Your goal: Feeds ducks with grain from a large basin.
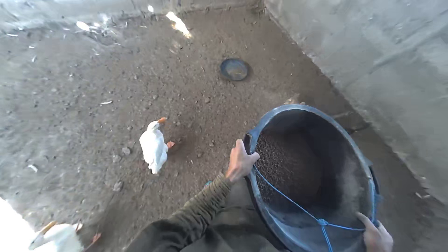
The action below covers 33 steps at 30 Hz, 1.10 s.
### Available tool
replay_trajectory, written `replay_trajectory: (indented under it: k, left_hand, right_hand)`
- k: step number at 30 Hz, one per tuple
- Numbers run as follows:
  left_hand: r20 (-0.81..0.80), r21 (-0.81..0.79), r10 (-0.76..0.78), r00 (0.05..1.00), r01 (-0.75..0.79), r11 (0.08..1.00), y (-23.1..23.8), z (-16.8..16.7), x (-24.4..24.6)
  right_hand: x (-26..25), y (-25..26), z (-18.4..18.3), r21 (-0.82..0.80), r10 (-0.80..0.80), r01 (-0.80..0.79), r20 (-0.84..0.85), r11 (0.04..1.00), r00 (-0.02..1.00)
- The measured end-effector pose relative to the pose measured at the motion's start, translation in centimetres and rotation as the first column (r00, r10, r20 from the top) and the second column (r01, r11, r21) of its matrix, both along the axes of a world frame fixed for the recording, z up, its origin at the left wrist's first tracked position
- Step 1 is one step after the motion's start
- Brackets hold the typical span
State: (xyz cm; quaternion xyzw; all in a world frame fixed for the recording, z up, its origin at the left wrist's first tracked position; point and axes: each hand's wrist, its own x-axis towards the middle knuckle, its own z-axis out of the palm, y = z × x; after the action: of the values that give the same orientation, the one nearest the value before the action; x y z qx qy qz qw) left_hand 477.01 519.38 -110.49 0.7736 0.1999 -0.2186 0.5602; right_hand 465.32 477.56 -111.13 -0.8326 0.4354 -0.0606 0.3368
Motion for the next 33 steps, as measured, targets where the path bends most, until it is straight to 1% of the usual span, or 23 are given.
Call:
replay_trajectory:
  k: [3,6,8,10,12,14,16,19,22,25,29,31,33]
  left_hand:
    - [-0.006,-0.003,0.042,0.999,-0.042,0.999,2.0,0.2,6.5]
    - [-0.011,-0.018,0.117,0.993,-0.117,0.993,3.5,-1.1,13.8]
    - [-0.032,-0.023,0.165,0.986,-0.166,0.986,4.2,-2.5,19.7]
    - [-0.077,-0.036,0.229,0.97,-0.232,0.972,4.6,-4.1,26.1]
    - [-0.136,-0.03,0.307,0.942,-0.314,0.949,5.2,-5.8,32.0]
    - [-0.178,-0.046,0.372,0.911,-0.385,0.922,6.0,-6.7,38.2]
    - [-0.224,-0.067,0.433,0.873,-0.457,0.887,6.8,-7.7,43.2]
    - [-0.309,-0.088,0.486,0.818,-0.533,0.842,8.7,-9.2,51.0]
    - [-0.4,-0.108,0.504,0.765,-0.586,0.803,11.0,-12.8,58.4]
    - [-0.512,-0.15,0.481,0.711,-0.626,0.765,13.1,-16.7,65.6]
    - [-0.643,-0.234,0.406,0.65,-0.671,0.704,16.0,-21.0,75.2]
    - [-0.731,-0.256,0.347,0.588,-0.707,0.659,16.5,-22.4,77.9]
    - [-0.774,-0.252,0.313,0.551,-0.721,0.646,17.9,-23.3,81.3]
  right_hand:
    - [8.4,1.6,2.0,-0.01,0.049,-0.049,0.016,0.999,0.999]
    - [18.6,2.3,2.9,-0.041,0.113,-0.111,0.031,0.993,0.993]
    - [26.8,2.1,2.6,-0.072,0.188,-0.186,0.027,0.98,0.982]
    - [36.4,1.6,1.9,-0.115,0.292,-0.288,0.016,0.951,0.956]
    - [45.8,2.2,1.6,-0.123,0.416,-0.419,-0.053,0.9,0.908]
    - [55.6,3.3,2.3,-0.157,0.522,-0.55,-0.187,0.82,0.832]
    - [64.8,5.2,3.3,-0.187,0.545,-0.65,-0.404,0.737,0.735]
    - [78.0,9.4,4.4,-0.128,0.547,-0.774,-0.638,0.62,0.542]
    - [89.5,14.6,4.3,-0.032,0.52,-0.836,-0.77,0.548,0.37]
    - [100.3,18.9,2.5,0.065,0.47,-0.859,-0.856,0.508,0.214]
    - [113.0,24.3,-1.1,0.12,0.388,-0.837,-0.914,0.534,0.116]
    - [117.8,26.2,-2.7,0.16,0.307,-0.839,-0.952,0.52,0.009]
    - [122.0,29.0,-3.7,0.224,0.287,-0.828,-0.955,0.513,-0.081]
